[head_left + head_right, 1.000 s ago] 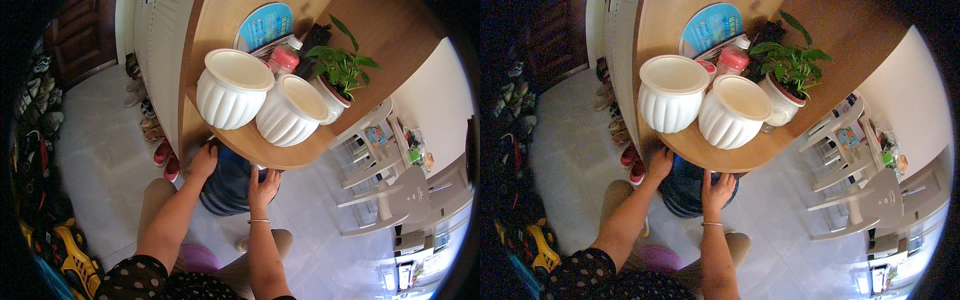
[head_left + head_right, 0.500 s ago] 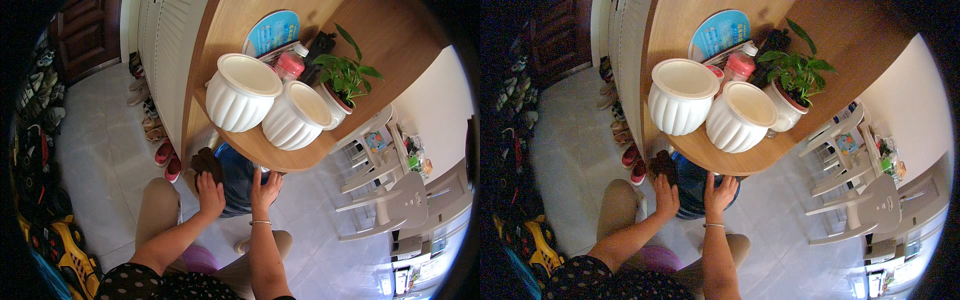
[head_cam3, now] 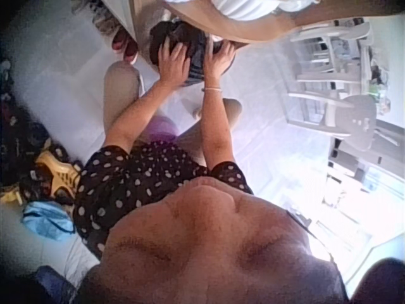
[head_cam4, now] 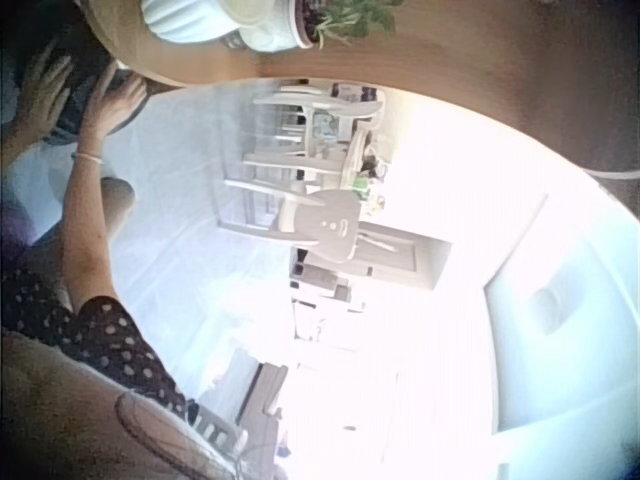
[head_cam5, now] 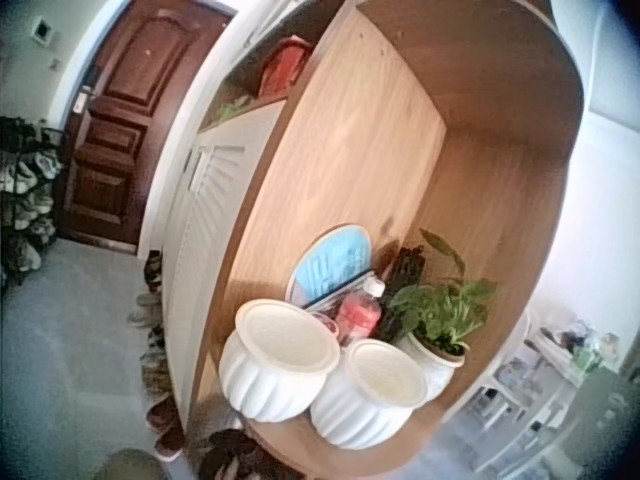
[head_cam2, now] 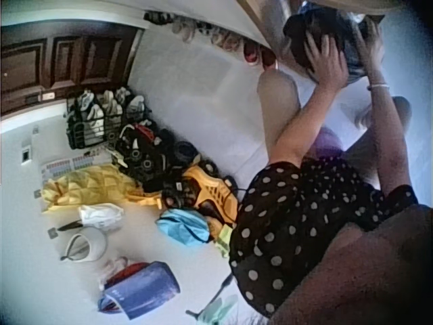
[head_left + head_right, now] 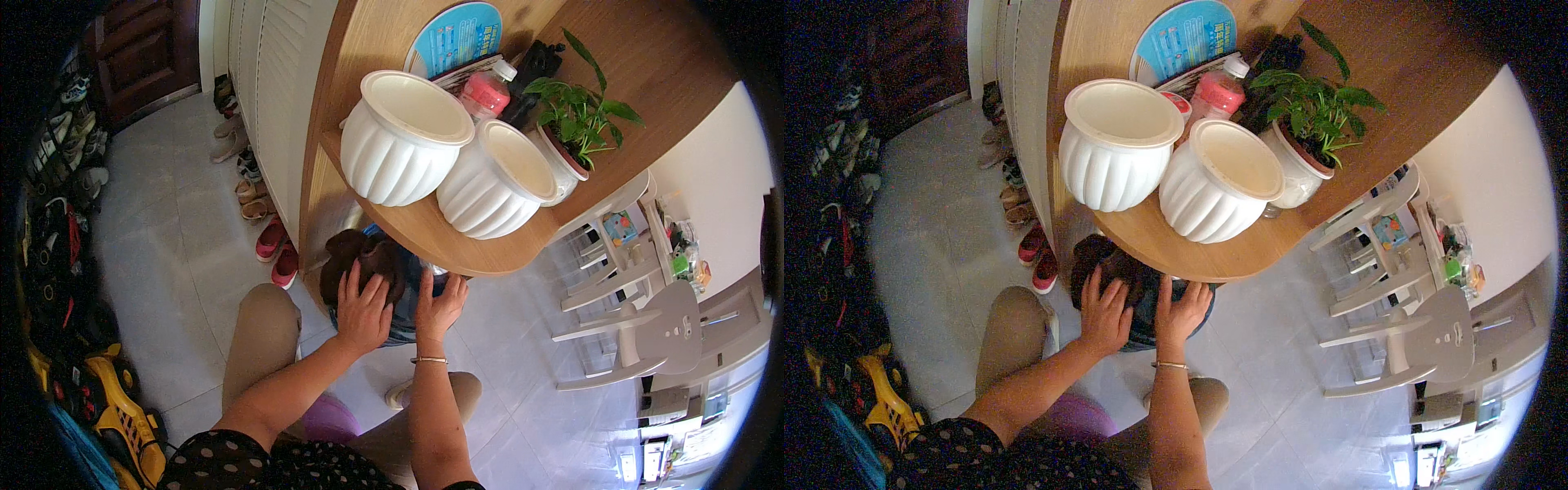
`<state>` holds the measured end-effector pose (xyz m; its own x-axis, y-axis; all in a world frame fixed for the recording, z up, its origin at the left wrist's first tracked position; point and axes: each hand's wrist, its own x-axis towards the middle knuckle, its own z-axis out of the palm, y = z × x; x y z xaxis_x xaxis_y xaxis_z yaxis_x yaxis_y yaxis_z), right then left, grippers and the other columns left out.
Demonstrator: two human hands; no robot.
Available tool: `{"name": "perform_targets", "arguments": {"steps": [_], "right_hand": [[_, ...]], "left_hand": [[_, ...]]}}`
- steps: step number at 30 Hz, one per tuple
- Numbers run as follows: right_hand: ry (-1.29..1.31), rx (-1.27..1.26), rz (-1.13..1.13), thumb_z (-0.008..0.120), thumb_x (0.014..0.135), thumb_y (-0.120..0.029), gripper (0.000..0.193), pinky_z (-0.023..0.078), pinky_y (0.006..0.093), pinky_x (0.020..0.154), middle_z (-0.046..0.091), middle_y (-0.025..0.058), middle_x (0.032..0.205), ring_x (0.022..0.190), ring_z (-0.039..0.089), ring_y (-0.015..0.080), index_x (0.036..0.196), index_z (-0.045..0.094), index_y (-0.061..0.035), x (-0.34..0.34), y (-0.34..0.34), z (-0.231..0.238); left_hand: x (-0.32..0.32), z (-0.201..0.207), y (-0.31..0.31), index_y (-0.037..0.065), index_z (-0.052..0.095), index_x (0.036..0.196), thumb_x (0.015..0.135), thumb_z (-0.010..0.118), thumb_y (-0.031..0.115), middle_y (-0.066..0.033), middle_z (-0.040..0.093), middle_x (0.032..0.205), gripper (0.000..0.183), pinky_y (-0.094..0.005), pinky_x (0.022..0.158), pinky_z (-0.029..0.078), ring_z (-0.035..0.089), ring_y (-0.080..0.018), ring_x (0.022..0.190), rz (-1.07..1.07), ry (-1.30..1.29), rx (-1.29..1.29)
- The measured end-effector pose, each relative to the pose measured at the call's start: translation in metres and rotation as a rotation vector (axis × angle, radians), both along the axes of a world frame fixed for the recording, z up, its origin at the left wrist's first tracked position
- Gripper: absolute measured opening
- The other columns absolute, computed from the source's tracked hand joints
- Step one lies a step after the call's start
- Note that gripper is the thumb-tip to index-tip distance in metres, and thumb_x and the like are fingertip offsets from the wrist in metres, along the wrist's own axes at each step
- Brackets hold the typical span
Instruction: The person holds an open fan, places it on a shelf, and kemudian uses a cloth to wipe different parts of the shelf surface and a water jug.
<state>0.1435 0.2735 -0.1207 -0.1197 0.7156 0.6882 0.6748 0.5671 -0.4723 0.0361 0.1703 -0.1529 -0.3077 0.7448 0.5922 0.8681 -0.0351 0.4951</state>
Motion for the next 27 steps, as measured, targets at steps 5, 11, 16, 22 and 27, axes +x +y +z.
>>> {"name": "perform_targets", "arguments": {"steps": [5,11,16,22,27], "right_hand": [[-0.011,-0.024,-0.001,0.069,0.089,-0.028,0.043,0.045,0.047,0.083,0.06,0.0206,0.103,0.093,0.054,0.0393,0.119,0.058,0.0017,-0.001,0.003,0.0],[0.001,0.036,0.018,0.068,0.09,-0.027,0.043,0.045,0.0468,0.082,0.06,0.0206,0.107,0.093,0.054,0.0402,0.12,0.057,0.0013,-0.002,0.003,0.0],[-0.011,0.077,0.02,0.069,0.089,-0.028,0.042,0.044,0.047,0.08,0.06,0.0202,0.104,0.091,0.054,0.0395,0.118,0.058,0.0009,0.001,0.004,0.001],[-0.043,0.053,0.008,0.069,0.089,-0.029,0.04,0.045,0.0468,0.078,0.06,0.0189,0.1,0.088,0.055,0.0383,0.113,0.058,0.0016,-0.001,0.005,-0.001],[-0.02,0.056,0.011,0.07,0.089,-0.027,0.04,0.044,0.0468,0.078,0.059,0.0188,0.099,0.087,0.054,0.038,0.114,0.058,0.0016,0.002,0.005,-0.001]], "left_hand": [[-0.018,0.017,0.03,-0.007,0.057,0.122,0.084,0.06,0.02,-0.0196,0.049,0.135,0.047,-0.0622,0.107,0.029,0.033,-0.0487,0.135,0.004,0.03,-0.041],[-0.035,0.019,0.06,0.002,0.061,0.125,0.085,0.058,0.025,-0.0125,0.052,0.138,0.046,-0.0586,0.106,0.034,0.039,-0.0445,0.133,0.087,0.035,-0.129],[-0.048,0.026,0.087,0.005,0.058,0.127,0.088,0.055,0.028,-0.0137,0.054,0.133,0.046,-0.0577,0.102,0.038,0.044,-0.043,0.128,0.083,-0.076,-0.268],[-0.076,0.004,0.112,0.006,0.05,0.136,0.089,0.055,0.034,-0.0213,0.05,0.138,0.055,-0.0534,0.098,0.046,0.048,-0.0437,0.124,0.026,-0.322,-0.239],[-0.083,-0.011,0.122,0.005,0.048,0.137,0.092,0.049,0.039,-0.0237,0.051,0.137,0.056,-0.049,0.101,0.046,0.051,-0.0456,0.121,0.009,-0.342,-0.353]]}}
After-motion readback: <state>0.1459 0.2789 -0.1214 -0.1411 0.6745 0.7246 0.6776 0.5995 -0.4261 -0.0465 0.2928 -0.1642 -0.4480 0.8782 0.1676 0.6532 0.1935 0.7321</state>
